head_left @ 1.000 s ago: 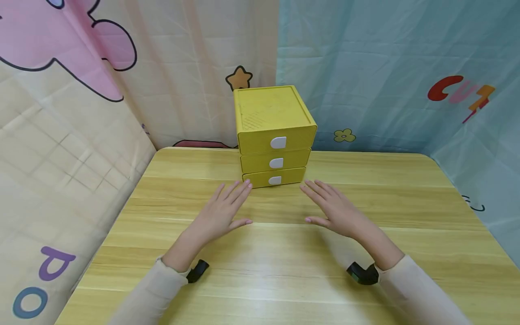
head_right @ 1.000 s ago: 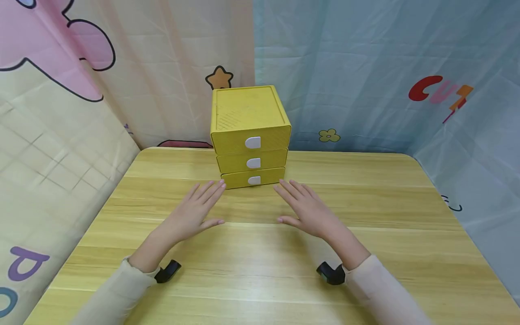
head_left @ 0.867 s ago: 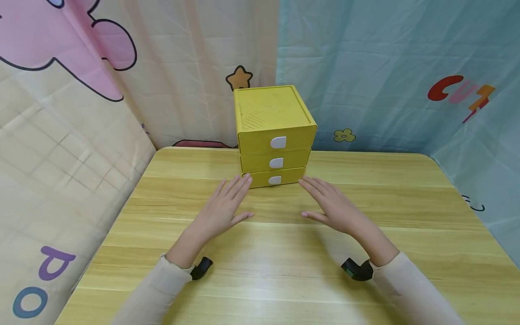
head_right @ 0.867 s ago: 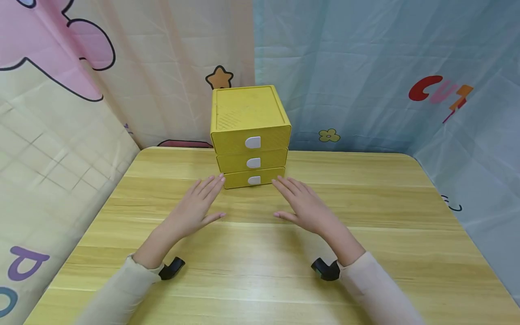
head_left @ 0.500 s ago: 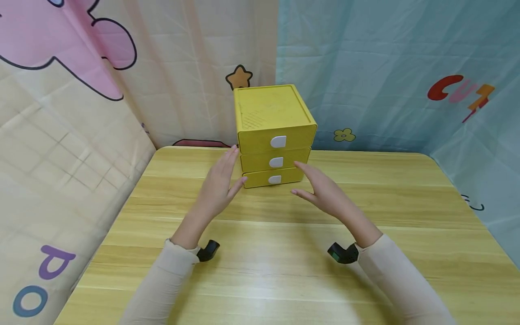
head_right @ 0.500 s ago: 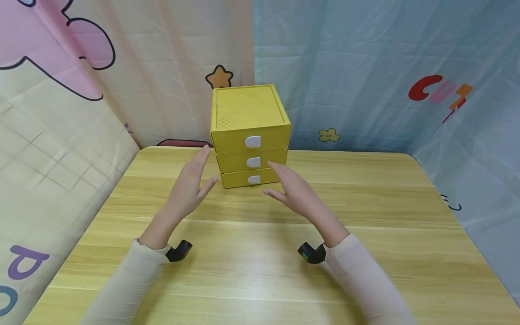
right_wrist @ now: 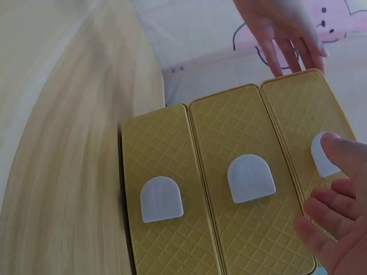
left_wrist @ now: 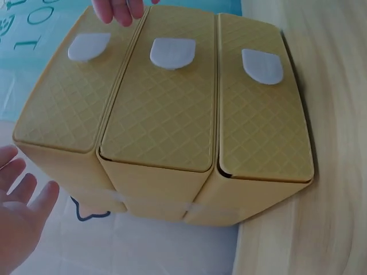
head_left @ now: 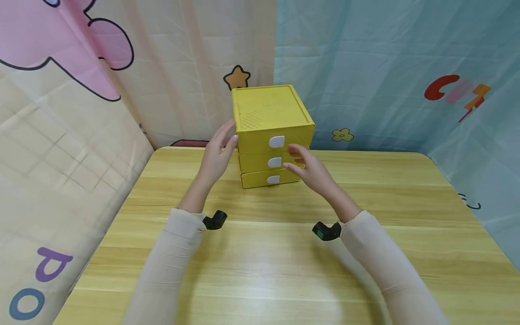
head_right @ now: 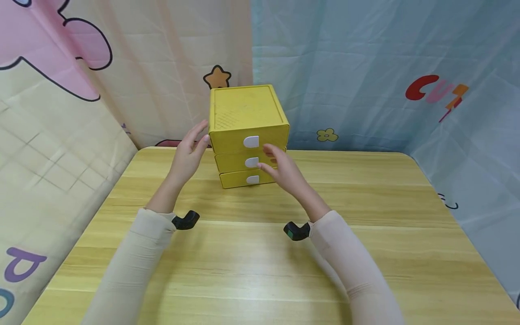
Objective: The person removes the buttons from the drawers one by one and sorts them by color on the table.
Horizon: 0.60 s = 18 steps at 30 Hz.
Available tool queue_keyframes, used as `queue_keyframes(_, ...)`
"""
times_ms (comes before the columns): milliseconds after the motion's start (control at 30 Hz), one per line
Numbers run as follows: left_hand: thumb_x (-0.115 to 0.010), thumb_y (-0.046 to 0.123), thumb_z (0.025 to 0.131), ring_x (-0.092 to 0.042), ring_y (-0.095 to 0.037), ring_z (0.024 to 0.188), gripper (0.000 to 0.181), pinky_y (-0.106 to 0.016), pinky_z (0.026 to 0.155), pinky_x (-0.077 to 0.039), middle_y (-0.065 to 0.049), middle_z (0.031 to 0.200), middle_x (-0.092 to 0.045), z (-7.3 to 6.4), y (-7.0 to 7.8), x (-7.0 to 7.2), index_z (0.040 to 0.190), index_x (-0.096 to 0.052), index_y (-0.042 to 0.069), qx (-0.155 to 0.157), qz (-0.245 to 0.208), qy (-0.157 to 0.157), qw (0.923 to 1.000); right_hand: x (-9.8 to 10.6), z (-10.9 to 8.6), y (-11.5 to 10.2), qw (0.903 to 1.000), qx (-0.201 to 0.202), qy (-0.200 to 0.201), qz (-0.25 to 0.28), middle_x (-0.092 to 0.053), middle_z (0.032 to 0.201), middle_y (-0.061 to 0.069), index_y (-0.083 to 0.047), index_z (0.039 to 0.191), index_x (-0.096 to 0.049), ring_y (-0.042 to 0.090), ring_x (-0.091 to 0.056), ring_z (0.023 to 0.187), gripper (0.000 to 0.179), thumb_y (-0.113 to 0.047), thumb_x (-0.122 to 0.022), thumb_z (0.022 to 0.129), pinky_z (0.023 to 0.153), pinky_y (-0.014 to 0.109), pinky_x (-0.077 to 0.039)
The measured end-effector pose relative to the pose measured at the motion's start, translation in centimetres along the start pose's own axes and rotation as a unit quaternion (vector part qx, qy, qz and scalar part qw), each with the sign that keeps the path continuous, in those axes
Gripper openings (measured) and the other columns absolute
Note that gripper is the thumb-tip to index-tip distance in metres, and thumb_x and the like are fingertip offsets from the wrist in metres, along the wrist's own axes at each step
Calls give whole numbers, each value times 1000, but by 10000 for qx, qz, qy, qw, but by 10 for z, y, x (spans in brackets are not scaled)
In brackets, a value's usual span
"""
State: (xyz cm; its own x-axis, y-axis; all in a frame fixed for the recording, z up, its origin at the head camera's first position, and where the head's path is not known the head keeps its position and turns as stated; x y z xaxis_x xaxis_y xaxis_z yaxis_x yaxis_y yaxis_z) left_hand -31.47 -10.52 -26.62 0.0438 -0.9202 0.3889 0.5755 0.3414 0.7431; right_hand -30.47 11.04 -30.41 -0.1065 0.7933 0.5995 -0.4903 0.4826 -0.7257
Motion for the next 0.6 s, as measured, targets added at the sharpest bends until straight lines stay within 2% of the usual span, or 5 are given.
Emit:
queue_keyframes(133, -46, 17, 95, -30, -14, 127, 43, -32, 100, -32, -8, 141, -34, 7, -1, 1, 135, -39, 1, 396, -773, -129, 9961, -1, 8, 4, 9986, -78, 167, 498, -49, 123, 15, 2, 129, -40, 25, -46, 113, 50, -17, -60, 87, 94, 33, -38)
queue_keyframes(200, -47, 14, 94, -31, -17, 127, 43, -30, 100, -31, -11, 141, -33, 9, 1, 2, 134, -39, -2, 508, -935, -185, 9941, -2, 12, 5, 9966, -131, 224, 778, -51, 120, 16, 3, 128, -42, 25, -48, 110, 48, -16, -59, 87, 93, 33, -40)
queue_keyframes(400, -50, 8, 93, -40, -23, 122, 40, -27, 98, -34, -14, 139, -36, 10, 4, 3, 130, -43, -6, 545, -1160, -117, 9917, 1, 19, -4, 9873, -361, 529, 1457, -57, 104, 23, 9, 114, -51, 29, -54, 98, 30, -6, -57, 88, 85, 31, -45)
queue_keyframes(600, -51, 6, 91, -42, -24, 120, 39, -29, 97, -36, -14, 138, -37, 10, -1, 3, 128, -44, -8, 567, -1530, 23, 9866, 7, 22, -13, 9796, -588, 1112, 1569, -60, 89, 29, 12, 95, -57, 36, -57, 87, 18, -3, -58, 86, 72, 22, -43)
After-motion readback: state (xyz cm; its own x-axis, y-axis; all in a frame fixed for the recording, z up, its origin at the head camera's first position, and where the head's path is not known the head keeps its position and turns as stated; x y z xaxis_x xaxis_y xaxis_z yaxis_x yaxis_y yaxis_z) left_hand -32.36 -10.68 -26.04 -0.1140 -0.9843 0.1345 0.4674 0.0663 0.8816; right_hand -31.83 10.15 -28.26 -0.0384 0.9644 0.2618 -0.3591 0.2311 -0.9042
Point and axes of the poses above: each hand's wrist, its own z-axis towards the middle knuckle, its own x-axis out of the back of the hand, y = z × x, the point moved 8 cm from there along z, towards the middle knuckle
